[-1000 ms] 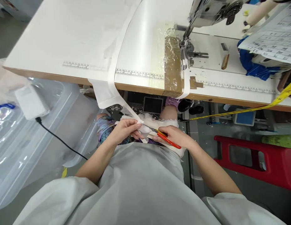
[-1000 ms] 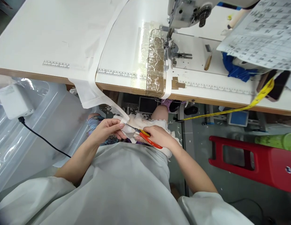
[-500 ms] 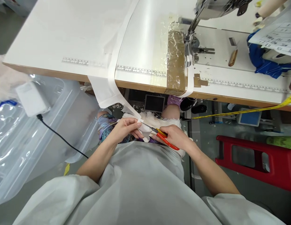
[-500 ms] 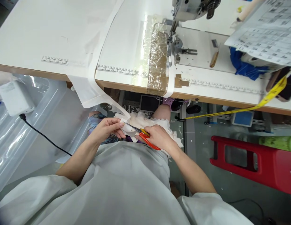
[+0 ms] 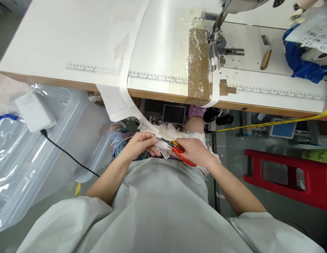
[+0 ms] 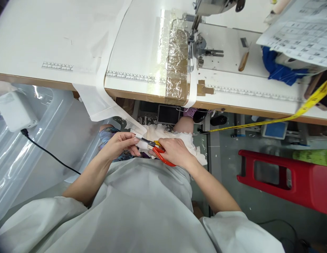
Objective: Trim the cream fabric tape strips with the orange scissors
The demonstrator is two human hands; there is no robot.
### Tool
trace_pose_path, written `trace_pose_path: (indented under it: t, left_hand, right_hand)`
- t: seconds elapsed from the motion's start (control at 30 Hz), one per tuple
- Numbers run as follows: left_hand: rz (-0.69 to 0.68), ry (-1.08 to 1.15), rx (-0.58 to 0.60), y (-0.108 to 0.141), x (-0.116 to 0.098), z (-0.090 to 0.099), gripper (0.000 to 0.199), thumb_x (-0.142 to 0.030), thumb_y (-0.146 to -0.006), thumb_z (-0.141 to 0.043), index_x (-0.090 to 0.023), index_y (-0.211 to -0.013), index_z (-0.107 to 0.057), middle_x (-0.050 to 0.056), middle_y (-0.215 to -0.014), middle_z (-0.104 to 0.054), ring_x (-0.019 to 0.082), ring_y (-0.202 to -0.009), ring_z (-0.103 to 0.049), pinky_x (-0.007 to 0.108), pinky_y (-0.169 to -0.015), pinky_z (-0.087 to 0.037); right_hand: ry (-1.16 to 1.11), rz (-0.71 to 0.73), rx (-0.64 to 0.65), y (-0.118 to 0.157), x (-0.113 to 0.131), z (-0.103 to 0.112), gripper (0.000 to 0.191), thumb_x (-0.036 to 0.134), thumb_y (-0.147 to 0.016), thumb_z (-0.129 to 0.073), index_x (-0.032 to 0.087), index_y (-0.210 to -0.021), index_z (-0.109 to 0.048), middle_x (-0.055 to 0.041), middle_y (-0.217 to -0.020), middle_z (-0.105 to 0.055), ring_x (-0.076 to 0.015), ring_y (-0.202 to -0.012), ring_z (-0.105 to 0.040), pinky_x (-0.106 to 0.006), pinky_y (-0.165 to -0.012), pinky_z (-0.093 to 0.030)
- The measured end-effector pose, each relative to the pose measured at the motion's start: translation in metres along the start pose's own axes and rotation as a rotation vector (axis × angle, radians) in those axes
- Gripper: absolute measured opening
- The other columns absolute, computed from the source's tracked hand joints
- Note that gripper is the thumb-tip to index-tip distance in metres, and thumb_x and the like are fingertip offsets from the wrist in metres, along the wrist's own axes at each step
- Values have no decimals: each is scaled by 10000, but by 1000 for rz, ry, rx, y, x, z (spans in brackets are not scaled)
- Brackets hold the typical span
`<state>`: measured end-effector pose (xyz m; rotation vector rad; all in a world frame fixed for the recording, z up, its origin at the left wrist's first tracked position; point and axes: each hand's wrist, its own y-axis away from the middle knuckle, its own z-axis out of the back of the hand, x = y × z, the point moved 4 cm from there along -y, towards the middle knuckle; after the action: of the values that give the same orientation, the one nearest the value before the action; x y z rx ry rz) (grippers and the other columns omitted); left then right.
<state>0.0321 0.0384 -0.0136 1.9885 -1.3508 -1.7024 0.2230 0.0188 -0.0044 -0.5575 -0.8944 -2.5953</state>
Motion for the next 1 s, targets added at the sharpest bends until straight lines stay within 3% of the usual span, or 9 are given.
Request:
trace_pose_path:
  t: [0.23, 0.37, 0.5, 0.63, 0.7, 0.77, 0.83, 0.9, 1.0]
  left_hand:
    - [23, 1, -5, -1, 3, 3, 435, -533, -715, -761, -136, -719, -582, 92, -628, -714, 203, -600, -708, 231, -550, -543]
    - [26, -16, 19, -1, 2, 2, 433, -526, -746, -741, -128, -825, -591, 101, -699, -731, 225, -704, -732, 250, -617, -565]
    - [-12, -19, 84, -2, 1, -12, 506, -496, -755, -735, -165, -1051, -492, 63, -755, -731, 249, -772, -738, 298, -680, -577]
    - [-91, -146, 139, 5, -15, -16, 455, -481, -826, -644, -181, -1104, -444, 64, -864, -706, 226, -780, -727, 308, -683, -567]
    - [-240, -388, -59, 13, -45, 4, 377, -464, -864, -583, -170, -1086, -505, 69, -906, -690, 182, -731, -693, 281, -652, -541]
    - [-443, -723, -415, 26, -90, 30, 333, -445, -878, -561, -160, -1050, -568, 66, -902, -673, 166, -729, -644, 278, -671, -516]
    - [-553, -1068, -724, 36, -134, 49, 337, -416, -856, -593, -152, -1064, -588, 79, -922, -654, 203, -823, -622, 314, -755, -508]
    - [-469, -1369, -832, 28, -166, 59, 354, -350, -828, -618, -127, -1101, -584, 134, -1040, -629, 273, -957, -609, 376, -834, -497]
    - [-244, -1655, -821, -3, -193, 64, 330, -203, -807, -590, -77, -1111, -589, 205, -1134, -595, 362, -1073, -581, 453, -884, -473]
  right_hand:
    - [-174, -34, -39, 2, -10, -7, 575, 718, -846, -434, 210, -580, -393, 4, -537, -444, -127, -524, -355, -278, -541, -217]
    - [-545, 22, -43, -2, -9, -4, 496, 676, -807, -542, 194, -694, -506, 2, -666, -524, -133, -620, -451, -253, -581, -329]
    - [-882, 106, -160, -15, 7, -5, 387, 556, -795, -622, 183, -872, -557, 0, -770, -556, -136, -689, -498, -249, -631, -409]
    - [-762, 123, -359, -18, 14, -2, 276, 442, -819, -598, 185, -754, -523, 10, -682, -517, -128, -626, -472, -256, -599, -394]
    - [-652, 114, -478, -9, 8, 6, 256, 415, -842, -581, 183, -746, -527, -4, -698, -536, -137, -639, -496, -266, -614, -402]
    - [-608, 73, -559, 4, -4, 15, 240, 414, -849, -592, 184, -794, -556, -21, -745, -584, -153, -676, -541, -275, -641, -426]
    - [-655, 13, -603, 16, -19, 22, 255, 444, -842, -612, 191, -846, -584, -28, -771, -626, -165, -690, -572, -278, -641, -452]
    - [-722, -62, -656, 29, -35, 28, 280, 477, -828, -631, 199, -853, -602, -26, -758, -638, -169, -667, -579, -278, -612, -467]
    - [-799, -170, -727, 48, -60, 32, 303, 503, -784, -677, 210, -837, -621, -25, -737, -630, -183, -652, -583, -297, -590, -483]
